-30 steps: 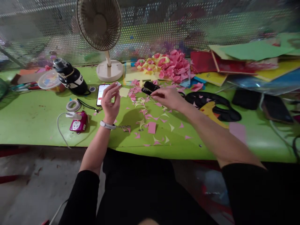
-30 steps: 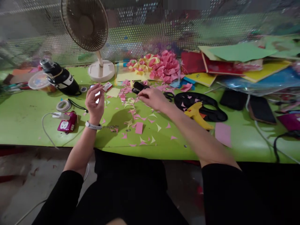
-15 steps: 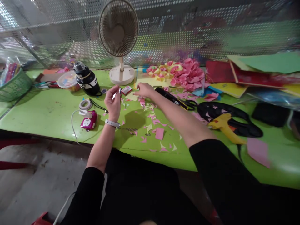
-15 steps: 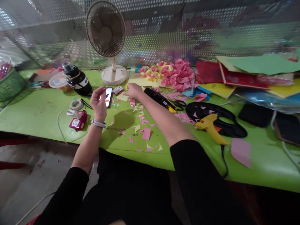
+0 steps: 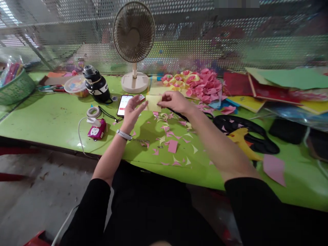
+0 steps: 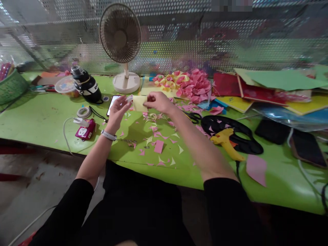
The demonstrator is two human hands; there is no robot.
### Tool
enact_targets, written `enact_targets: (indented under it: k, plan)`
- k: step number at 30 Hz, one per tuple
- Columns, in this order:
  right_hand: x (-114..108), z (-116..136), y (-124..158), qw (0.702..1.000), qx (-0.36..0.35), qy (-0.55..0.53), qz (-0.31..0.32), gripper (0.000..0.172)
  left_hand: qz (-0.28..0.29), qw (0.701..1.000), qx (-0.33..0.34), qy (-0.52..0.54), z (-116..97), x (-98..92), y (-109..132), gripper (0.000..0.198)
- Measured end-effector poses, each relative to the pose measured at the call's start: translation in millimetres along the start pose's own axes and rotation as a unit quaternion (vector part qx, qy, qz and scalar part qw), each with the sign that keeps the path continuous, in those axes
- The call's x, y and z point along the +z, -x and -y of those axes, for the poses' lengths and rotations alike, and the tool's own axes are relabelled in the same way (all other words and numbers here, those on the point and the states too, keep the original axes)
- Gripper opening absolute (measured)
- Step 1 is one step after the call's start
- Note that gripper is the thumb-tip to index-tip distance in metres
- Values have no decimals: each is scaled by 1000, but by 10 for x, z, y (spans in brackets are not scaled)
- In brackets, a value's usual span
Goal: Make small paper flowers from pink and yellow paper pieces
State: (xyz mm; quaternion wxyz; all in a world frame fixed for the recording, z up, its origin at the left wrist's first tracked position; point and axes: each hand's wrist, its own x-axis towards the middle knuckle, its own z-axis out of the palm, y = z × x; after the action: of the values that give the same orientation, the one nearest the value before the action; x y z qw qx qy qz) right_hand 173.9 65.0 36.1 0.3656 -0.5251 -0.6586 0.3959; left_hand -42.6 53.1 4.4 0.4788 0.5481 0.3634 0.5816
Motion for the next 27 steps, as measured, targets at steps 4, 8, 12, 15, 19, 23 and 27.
enact_targets:
  k: [4, 8, 12, 15, 19, 23, 27]
  plan:
    - [32, -1, 476, 994, 12, -88, 57, 42, 158, 954, -242, 78, -59, 129, 167, 47]
    - [43, -72, 823, 993, -101, 2, -55, 37, 137, 933, -305, 137, -10, 204, 245, 36]
    - [7, -145, 1002, 960, -236, 145, -47, 39, 155, 909, -355, 154, -12, 233, 275, 25]
    - [68, -203, 1044, 956, -259, 133, -45, 19, 199, 896, -364, 158, -49, 247, 324, 19]
    - [214, -265, 1089, 977, -177, 9, -120, 16, 243, 883, -354, 188, -108, 276, 392, 21]
    - [275, -264, 1151, 982, -60, -107, -142, 28, 259, 881, -347, 191, -154, 321, 444, 45]
    - [264, -211, 1178, 983, -56, -120, -125, 29, 295, 902, -287, 130, -159, 346, 489, 49]
